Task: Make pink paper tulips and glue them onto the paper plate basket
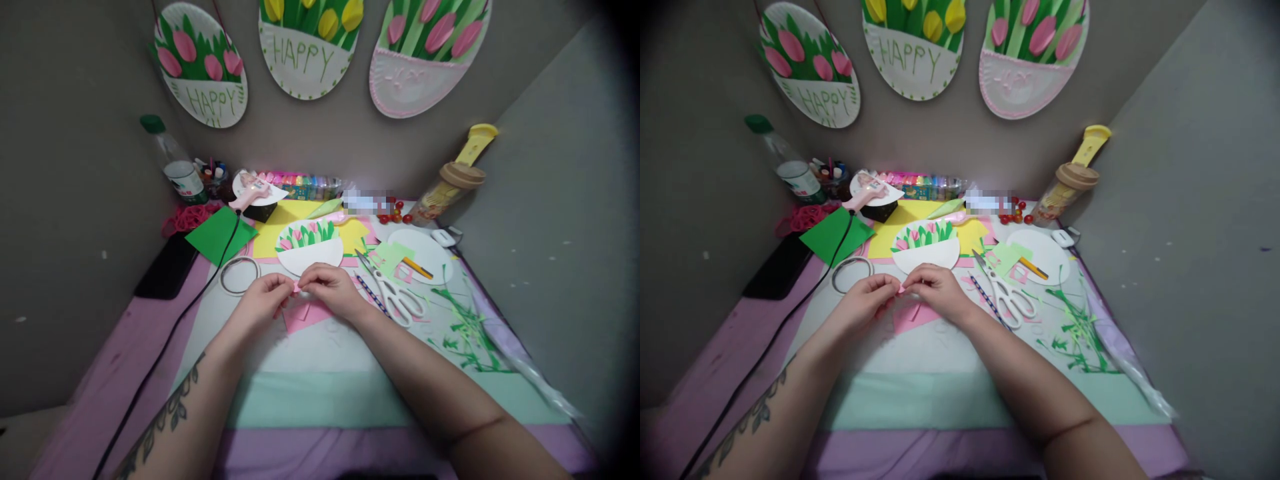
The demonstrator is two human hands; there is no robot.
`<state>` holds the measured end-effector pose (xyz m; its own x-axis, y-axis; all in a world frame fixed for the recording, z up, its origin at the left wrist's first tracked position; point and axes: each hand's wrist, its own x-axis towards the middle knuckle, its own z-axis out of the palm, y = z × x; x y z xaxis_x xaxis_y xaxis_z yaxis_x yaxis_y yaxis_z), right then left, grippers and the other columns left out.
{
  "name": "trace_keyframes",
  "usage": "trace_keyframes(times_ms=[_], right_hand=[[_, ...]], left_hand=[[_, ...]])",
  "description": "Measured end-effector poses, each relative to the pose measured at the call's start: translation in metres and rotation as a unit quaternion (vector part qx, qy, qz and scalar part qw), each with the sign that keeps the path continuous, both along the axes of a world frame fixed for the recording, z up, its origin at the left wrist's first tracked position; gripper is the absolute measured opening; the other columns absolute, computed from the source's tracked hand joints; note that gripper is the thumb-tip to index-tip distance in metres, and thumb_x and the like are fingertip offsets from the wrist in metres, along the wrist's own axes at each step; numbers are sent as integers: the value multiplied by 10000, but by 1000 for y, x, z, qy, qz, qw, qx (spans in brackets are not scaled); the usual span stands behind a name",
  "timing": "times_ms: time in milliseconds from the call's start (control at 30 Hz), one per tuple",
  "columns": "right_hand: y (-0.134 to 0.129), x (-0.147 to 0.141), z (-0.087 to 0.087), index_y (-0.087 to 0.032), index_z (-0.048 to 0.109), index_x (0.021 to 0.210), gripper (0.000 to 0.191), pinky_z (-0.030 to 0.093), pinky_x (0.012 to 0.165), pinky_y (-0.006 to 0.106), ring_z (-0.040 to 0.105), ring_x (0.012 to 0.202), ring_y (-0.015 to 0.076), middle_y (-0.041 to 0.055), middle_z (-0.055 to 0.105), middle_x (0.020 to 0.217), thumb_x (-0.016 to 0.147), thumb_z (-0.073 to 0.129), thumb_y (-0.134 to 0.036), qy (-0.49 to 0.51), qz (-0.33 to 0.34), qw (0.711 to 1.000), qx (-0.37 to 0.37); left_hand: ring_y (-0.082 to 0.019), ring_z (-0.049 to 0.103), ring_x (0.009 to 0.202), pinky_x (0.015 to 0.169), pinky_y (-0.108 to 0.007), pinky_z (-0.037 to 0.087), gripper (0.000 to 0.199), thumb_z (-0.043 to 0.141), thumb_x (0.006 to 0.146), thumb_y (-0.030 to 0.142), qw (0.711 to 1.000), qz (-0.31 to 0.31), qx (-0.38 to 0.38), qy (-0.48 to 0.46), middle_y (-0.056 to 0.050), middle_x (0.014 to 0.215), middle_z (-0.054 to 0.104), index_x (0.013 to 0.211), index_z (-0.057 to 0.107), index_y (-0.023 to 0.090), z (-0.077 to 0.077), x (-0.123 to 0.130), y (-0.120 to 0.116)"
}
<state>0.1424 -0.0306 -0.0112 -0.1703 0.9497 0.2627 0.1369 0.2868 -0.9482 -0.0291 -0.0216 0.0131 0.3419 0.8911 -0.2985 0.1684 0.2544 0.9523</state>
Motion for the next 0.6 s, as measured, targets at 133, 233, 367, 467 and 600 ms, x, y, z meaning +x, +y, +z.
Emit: trace_keyframes(times_ms=[133,233,367,467,600], right_hand=[[0,1,-1,-222,690,725,75,468,753,305,604,785,167,18,652,775,757,631,-189,9,-46,999,-1],[0,0,-1,-214,671,724,58,470,749,303,605,782,168,18,651,782,761,627,-217,19,-67,997,-14],[-3,-2,1,-203,663,720,55,468,723,288,604,768,164,19,652,781,759,630,-222,30,-71,997,-21],[-4,-3,2,-203,662,740,49,464,714,278,602,764,158,13,653,785,767,629,-226,43,-69,996,-30],[-5,-3,2,-202,655,756,46,458,712,274,595,760,152,5,650,781,775,627,-232,56,-56,996,-36]], left_hand=[[-116,572,601,480,-189,416,236,621,702,295,999,22,41,-24,-11,713,633,899,603,166,0,-1,0],[-148,620,737,602,-221,490,207,649,705,319,992,25,124,17,-40,819,677,842,639,164,0,0,-2],[-163,643,752,653,-242,521,222,656,717,352,981,47,178,63,-53,834,708,819,684,157,3,3,-7],[-165,653,745,654,-246,532,211,652,730,349,972,60,215,76,-52,831,716,818,693,162,3,4,-10],[-157,657,750,674,-238,528,168,644,756,322,957,65,265,99,-43,830,722,804,703,173,0,2,-10]])
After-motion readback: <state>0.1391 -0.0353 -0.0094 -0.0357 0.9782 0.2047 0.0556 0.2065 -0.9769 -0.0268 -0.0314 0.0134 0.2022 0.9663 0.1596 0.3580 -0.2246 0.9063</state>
